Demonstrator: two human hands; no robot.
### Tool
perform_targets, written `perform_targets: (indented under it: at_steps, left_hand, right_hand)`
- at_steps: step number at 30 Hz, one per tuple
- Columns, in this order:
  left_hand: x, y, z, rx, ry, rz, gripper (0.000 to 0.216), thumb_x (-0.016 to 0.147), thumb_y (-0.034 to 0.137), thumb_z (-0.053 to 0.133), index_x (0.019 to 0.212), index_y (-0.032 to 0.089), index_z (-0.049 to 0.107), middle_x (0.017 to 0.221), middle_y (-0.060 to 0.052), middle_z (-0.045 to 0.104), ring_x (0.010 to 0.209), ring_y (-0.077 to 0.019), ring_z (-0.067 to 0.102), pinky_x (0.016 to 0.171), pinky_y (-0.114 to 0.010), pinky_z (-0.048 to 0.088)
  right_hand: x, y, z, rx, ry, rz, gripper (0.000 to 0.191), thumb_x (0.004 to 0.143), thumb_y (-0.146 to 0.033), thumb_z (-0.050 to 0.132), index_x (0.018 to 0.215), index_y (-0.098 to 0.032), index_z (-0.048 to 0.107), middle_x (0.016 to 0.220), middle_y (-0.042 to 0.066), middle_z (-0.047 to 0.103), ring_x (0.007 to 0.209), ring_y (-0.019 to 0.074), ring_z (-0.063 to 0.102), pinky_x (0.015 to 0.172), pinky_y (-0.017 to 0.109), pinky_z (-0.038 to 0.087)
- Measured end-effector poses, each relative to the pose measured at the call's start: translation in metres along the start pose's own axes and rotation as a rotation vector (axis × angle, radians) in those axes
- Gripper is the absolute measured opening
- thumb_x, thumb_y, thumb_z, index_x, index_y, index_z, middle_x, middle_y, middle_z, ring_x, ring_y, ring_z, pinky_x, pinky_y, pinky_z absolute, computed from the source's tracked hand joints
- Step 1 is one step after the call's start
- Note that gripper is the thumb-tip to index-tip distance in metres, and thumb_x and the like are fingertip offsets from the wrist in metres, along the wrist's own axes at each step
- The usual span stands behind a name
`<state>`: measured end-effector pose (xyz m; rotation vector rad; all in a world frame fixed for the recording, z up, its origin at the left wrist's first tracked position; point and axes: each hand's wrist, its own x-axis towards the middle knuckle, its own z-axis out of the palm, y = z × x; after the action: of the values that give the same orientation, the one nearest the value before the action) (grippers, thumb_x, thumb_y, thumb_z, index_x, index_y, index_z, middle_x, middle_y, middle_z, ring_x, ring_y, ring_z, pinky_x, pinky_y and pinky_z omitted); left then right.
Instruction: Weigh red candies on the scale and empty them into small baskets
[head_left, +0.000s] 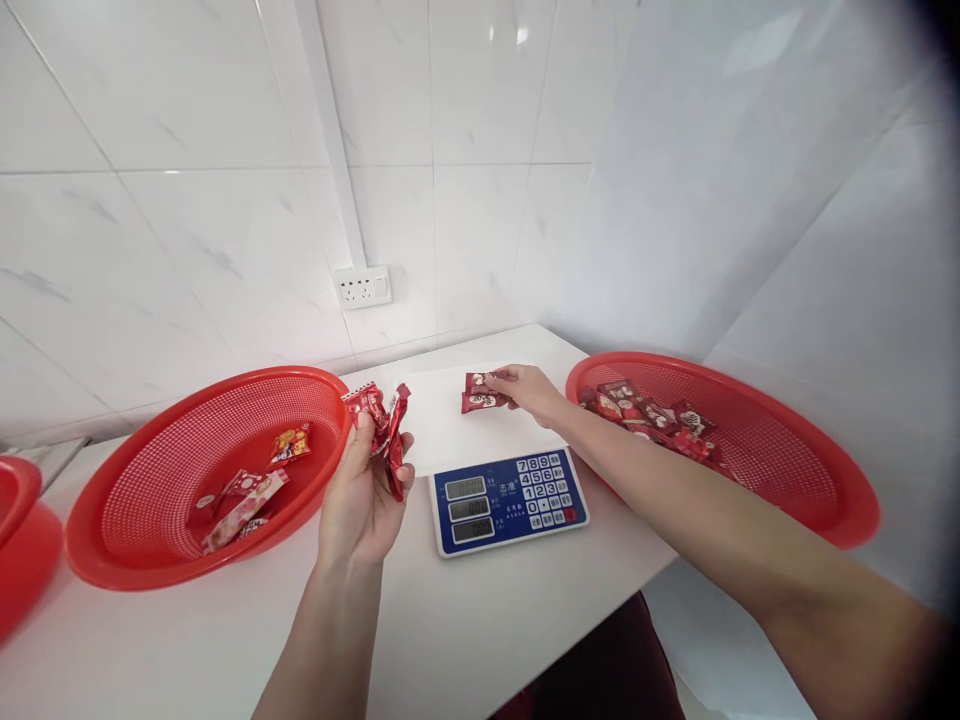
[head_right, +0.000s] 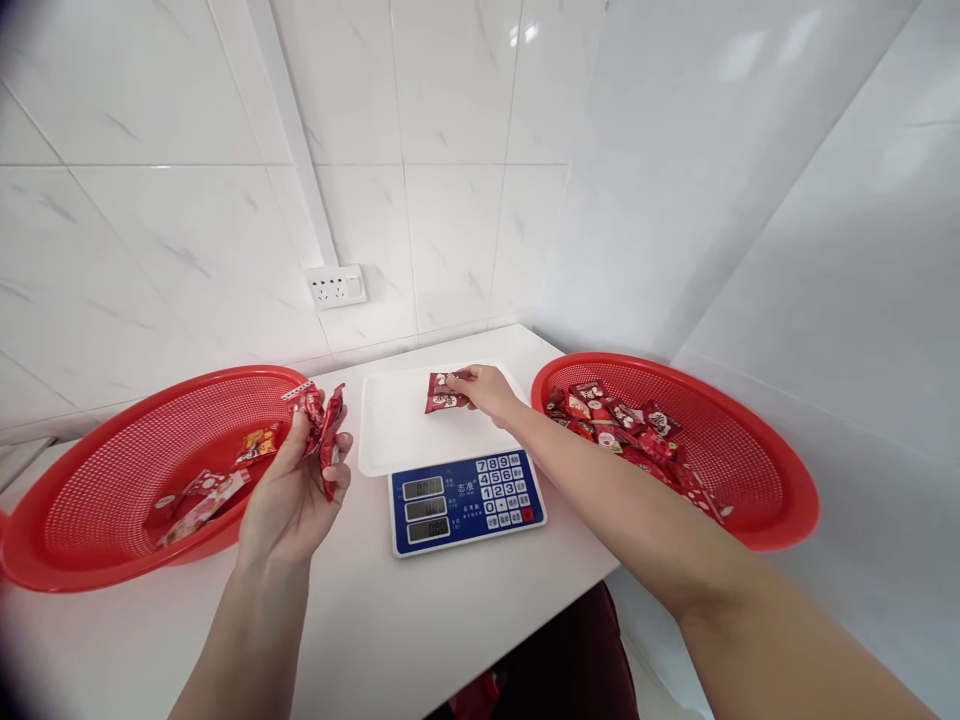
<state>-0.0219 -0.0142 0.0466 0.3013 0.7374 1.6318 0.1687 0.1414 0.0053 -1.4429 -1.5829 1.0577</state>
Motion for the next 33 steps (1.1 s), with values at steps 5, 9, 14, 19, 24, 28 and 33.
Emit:
perform_targets:
  at_steps: [5,9,14,19,24,28,33]
  left_hand:
    - [0.0,0.0,0.0,-0.001,0.003,-0.007,0.019,0.094,0.026,0.044,0.096,0.018,0.062,0.089,-0.001,0.067,0.058,-0.0085,0.062,0.033,-0.014,0.044]
    - [-0.001,0.001,0.0,-0.011,-0.014,-0.006,0.02,0.094,0.025,0.043,0.097,0.019,0.061,0.088,-0.001,0.068,0.058,-0.0083,0.063,0.034,-0.014,0.043]
    - [0.0,0.002,-0.001,-0.012,-0.009,-0.003,0.02,0.094,0.026,0.043,0.1,0.019,0.061,0.087,-0.002,0.068,0.058,-0.0085,0.063,0.034,-0.014,0.043]
    - [0.0,0.004,0.0,-0.013,-0.024,-0.002,0.022,0.095,0.025,0.041,0.099,0.018,0.062,0.087,-0.001,0.069,0.058,-0.0085,0.063,0.035,-0.014,0.044]
    - [-0.001,0.005,0.0,-0.012,-0.021,0.001,0.024,0.096,0.025,0.04,0.099,0.017,0.062,0.085,-0.001,0.069,0.058,-0.0087,0.063,0.035,-0.013,0.044]
    - [-0.002,0.008,-0.001,-0.022,-0.02,0.01,0.027,0.096,0.026,0.038,0.094,0.016,0.063,0.084,-0.001,0.07,0.057,-0.0087,0.063,0.034,-0.013,0.044]
    - [0.0,0.013,-0.004,-0.028,-0.01,0.066,0.028,0.096,0.026,0.038,0.092,0.017,0.064,0.082,0.0,0.071,0.057,-0.0078,0.063,0.035,-0.012,0.044]
  right_hand:
    - [-0.004,-0.002,0.0,-0.014,-0.019,-0.027,0.014,0.077,-0.028,0.062,0.078,-0.015,0.067,0.079,0.004,0.069,0.068,0.0125,0.059,0.057,0.023,0.043]
    - [-0.003,-0.002,0.0,0.004,-0.015,-0.055,0.011,0.077,-0.026,0.061,0.077,-0.017,0.067,0.082,0.004,0.071,0.075,0.0142,0.062,0.066,0.025,0.045]
    - [-0.001,-0.003,-0.004,0.041,0.039,-0.034,0.016,0.083,-0.027,0.056,0.088,-0.015,0.065,0.092,0.007,0.07,0.08,0.0136,0.061,0.063,0.023,0.044]
    - [0.002,-0.001,-0.003,0.058,0.034,0.036,0.024,0.087,-0.031,0.049,0.096,-0.014,0.064,0.098,0.01,0.068,0.067,0.0107,0.057,0.054,0.022,0.042]
    - [0.002,0.002,-0.002,0.024,0.059,0.04,0.039,0.081,-0.03,0.057,0.117,-0.014,0.057,0.111,0.013,0.062,0.075,0.0134,0.056,0.057,0.024,0.045]
    - [-0.02,0.001,-0.014,0.025,0.077,-0.008,0.045,0.078,-0.017,0.055,0.122,-0.019,0.052,0.117,0.01,0.058,0.084,0.0137,0.057,0.062,0.023,0.048]
    - [-0.073,0.012,-0.04,0.222,0.073,-0.107,0.04,0.079,-0.018,0.053,0.119,-0.021,0.05,0.116,0.008,0.06,0.084,0.014,0.061,0.069,0.028,0.052]
